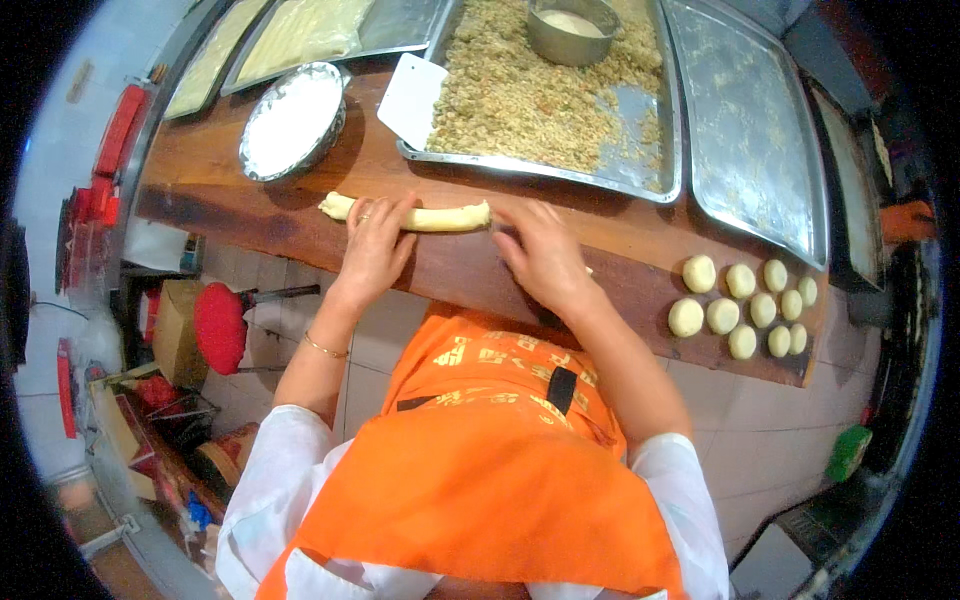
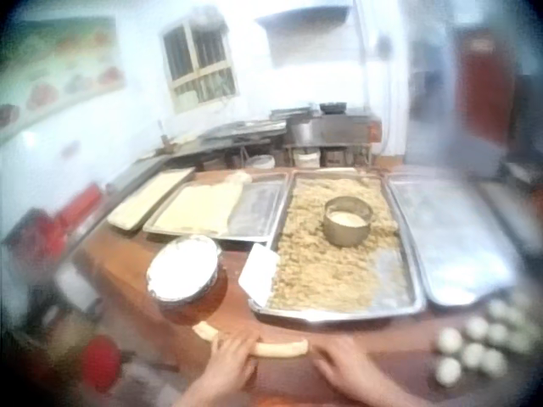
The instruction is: The person prepares bread buns by hand, portioning dough from a larger roll, filling each piece with a mixture from a tray, and rolling them into balls before placing them onto a metal baking sheet.
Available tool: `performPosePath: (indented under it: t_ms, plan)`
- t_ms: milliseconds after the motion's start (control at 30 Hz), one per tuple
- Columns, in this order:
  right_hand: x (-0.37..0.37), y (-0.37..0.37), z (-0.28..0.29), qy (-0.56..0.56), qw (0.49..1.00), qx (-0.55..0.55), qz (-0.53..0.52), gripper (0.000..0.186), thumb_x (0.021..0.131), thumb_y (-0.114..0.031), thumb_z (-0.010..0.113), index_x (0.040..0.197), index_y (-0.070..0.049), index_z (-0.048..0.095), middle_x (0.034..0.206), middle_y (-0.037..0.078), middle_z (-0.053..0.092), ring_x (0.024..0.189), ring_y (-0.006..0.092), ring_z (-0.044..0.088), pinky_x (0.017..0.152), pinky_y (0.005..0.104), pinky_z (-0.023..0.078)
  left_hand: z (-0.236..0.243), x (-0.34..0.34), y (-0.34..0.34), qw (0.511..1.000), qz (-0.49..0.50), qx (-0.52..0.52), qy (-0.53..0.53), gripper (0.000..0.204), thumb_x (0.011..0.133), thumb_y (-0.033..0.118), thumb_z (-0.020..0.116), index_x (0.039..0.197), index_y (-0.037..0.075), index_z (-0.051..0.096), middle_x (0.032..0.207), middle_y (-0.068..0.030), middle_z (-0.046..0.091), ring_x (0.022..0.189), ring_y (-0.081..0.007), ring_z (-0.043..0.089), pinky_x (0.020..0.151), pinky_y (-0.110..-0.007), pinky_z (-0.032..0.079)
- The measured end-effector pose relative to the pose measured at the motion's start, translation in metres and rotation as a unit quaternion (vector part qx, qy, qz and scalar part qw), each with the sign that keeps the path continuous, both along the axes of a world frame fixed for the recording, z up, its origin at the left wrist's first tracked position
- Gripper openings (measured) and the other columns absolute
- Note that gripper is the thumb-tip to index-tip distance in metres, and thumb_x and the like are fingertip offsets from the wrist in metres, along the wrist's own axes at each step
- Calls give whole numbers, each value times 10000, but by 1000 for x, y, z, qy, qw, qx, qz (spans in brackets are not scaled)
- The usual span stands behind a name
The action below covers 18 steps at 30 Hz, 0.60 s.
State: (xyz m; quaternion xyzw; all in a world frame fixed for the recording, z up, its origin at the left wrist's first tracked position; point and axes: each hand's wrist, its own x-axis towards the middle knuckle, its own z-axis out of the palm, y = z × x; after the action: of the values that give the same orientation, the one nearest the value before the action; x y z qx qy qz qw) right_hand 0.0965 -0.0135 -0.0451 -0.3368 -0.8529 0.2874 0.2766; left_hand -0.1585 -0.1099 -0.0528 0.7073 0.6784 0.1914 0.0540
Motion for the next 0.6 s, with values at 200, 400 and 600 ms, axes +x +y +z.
performPosePath:
  t_ms: [200,400,600]
  plan:
    - [-60,7,4,-164,983,50,60,432,815,-133,767,1191,-20,587,1093,214,647,1078,386,605,924,461,476,-1,-3,8,998,-43,29,-41,363,804,138,777,1132,68,636,1061,-113,563,1086,-313,544,1062,-471,320]
    - [-66,9,11,-133,983,-58,111,411,819,-232,773,1121,5,625,997,238,681,935,443,646,816,470,519,-22,5,19,990,-95,89,-52,263,813,50,677,1067,84,619,975,-89,604,997,-282,596,1029,-463,341]
    - [-88,17,18,-203,964,-39,167,362,871,-317,683,975,29,685,904,286,684,896,463,659,820,514,524,-22,-2,14,992,-111,52,-15,307,805,-63,594,1103,6,567,1017,-137,581,1067,-314,569,1085,-491,294]
